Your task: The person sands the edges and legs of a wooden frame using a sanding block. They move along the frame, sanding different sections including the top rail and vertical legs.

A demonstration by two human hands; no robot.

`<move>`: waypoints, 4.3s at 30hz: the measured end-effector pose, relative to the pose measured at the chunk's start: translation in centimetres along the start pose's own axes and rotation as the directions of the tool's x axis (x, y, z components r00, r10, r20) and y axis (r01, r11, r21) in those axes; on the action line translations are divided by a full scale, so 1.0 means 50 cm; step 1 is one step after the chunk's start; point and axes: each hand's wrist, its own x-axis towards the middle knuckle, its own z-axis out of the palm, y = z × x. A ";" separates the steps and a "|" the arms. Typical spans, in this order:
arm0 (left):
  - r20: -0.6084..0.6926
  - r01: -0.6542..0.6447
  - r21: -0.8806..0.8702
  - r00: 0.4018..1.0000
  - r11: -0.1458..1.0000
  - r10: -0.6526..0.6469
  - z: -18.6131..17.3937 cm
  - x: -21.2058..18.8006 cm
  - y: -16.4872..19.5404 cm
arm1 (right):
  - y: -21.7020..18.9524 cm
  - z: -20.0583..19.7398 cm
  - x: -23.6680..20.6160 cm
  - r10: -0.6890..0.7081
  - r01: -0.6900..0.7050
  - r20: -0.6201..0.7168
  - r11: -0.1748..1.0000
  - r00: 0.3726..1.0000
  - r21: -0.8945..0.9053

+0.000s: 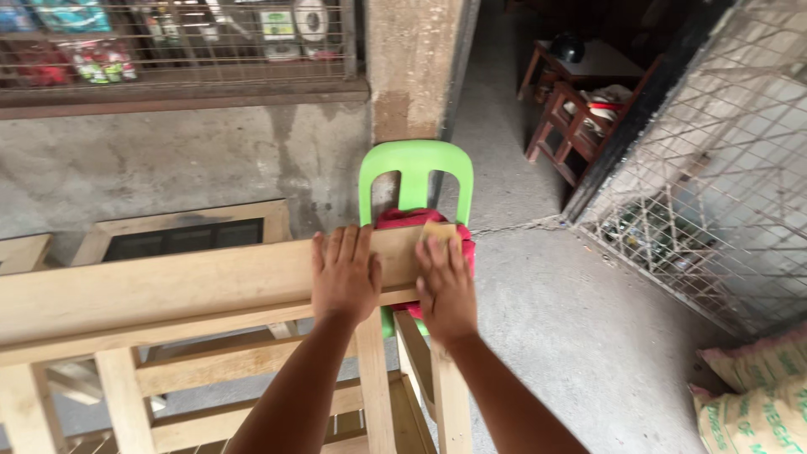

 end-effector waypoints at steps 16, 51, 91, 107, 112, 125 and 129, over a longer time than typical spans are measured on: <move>0.016 0.006 0.023 1.000 1.000 -0.006 -0.007 -0.007 0.004 | 0.019 -0.013 -0.036 0.028 -0.034 0.047 0.989 0.999 0.141; 0.024 -0.017 0.093 1.000 0.995 0.015 -0.007 -0.012 0.010 | -0.006 -0.031 -0.105 0.066 -0.076 0.071 0.984 0.995 0.161; 0.104 -0.275 -0.061 0.954 0.960 0.280 0.021 -0.128 0.006 | -0.039 0.013 -0.330 0.138 -0.089 0.226 0.973 0.964 -0.212; 0.081 -0.291 -0.007 0.953 0.957 0.291 0.045 -0.134 0.004 | -0.069 0.021 -0.411 0.126 -0.102 0.125 0.978 0.984 -0.179; 0.077 -0.292 -0.009 0.953 0.956 0.292 0.045 -0.136 0.002 | -0.026 0.027 -0.214 0.223 -0.221 0.038 0.974 0.974 -0.038; 0.044 -0.317 0.010 0.948 0.948 0.316 0.046 -0.137 -0.002 | -0.051 0.036 -0.304 0.150 -0.058 0.201 0.913 0.968 -0.403; 0.030 -0.350 0.025 0.937 0.936 0.349 0.047 -0.137 -0.006 | -0.056 0.031 -0.273 0.177 -0.082 0.200 0.910 0.964 -0.407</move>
